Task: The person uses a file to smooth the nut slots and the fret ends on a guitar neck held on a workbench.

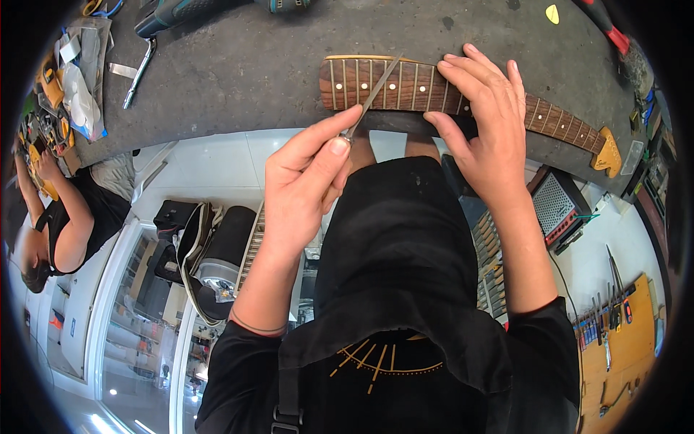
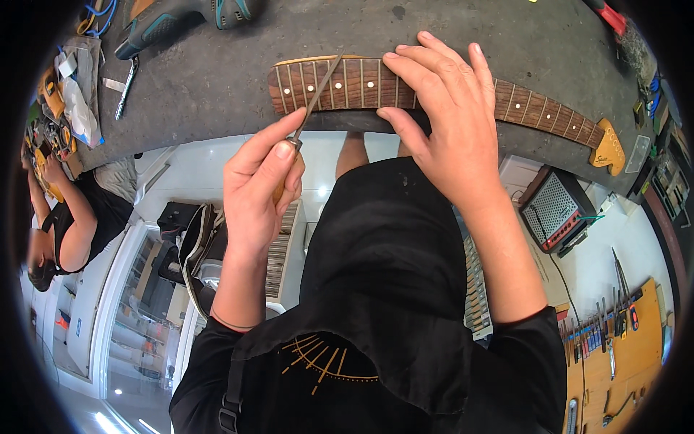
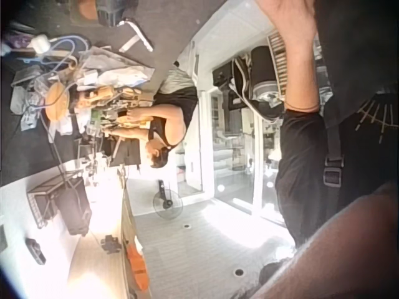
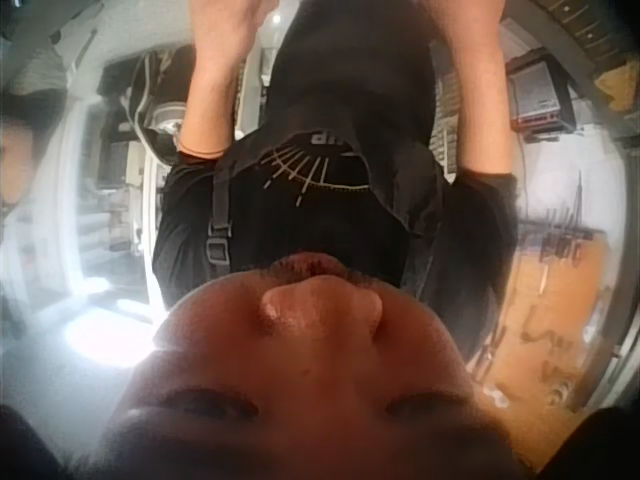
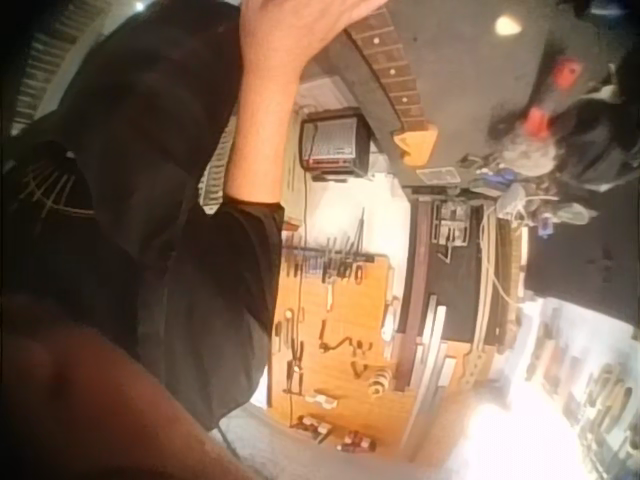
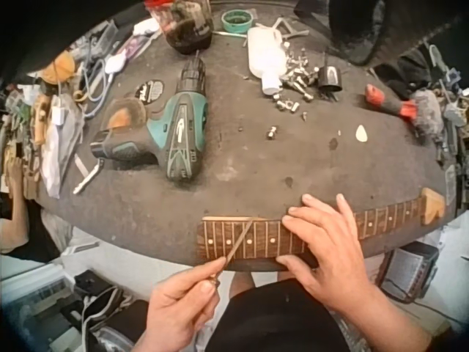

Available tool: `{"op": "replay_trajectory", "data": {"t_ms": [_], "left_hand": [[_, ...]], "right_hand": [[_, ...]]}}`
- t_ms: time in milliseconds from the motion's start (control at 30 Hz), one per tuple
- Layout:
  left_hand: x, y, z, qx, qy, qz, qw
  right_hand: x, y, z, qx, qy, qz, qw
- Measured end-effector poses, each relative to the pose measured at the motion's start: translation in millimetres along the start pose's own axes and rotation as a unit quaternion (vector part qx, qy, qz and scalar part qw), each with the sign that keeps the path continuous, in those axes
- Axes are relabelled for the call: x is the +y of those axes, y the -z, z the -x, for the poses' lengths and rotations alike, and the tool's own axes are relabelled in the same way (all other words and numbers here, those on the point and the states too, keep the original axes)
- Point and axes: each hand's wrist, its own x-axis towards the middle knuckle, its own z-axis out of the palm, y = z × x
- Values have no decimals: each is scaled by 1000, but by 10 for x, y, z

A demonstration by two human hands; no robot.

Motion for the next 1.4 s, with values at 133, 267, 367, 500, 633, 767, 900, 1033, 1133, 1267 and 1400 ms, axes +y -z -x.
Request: {"op": "replay_trajectory", "data": {"t_ms": [133,267,367,500,633,767,900,1033,1133,1267,1400], "left_hand": [[-83,-85,-106,15,-121,-122,985],[134,-187,-351,9,-315,-471,824],[116,-185,-494,9,-373,-446,814],[135,-160,-310,52,-160,-113,979],[-13,-119,-118,27,-56,-28,998],[-42,-187,-20,25,-13,-28,999],[-118,-130,9,17,-30,-48,998],[-35,-221,-266,18,-249,-337,908],[153,-323,-392,3,-320,-490,811],[46,-288,-334,4,-267,-359,894],[-2,-251,-101,-4,-66,-80,995]], "right_hand": [[24,-42,20,10,7,-8,1000],[21,-49,23,14,7,-11,1000],[34,-50,15,19,10,-11,1000],[63,56,27,10,2,-18,1000],[95,74,99,17,-21,23,999],[144,57,98,22,-11,2,1000],[145,52,109,25,-12,2,1000],[147,28,110,30,-10,1,1000],[144,27,107,31,-8,2,999],[153,32,112,31,-9,3,999],[170,27,123,33,-8,-5,999]]}}
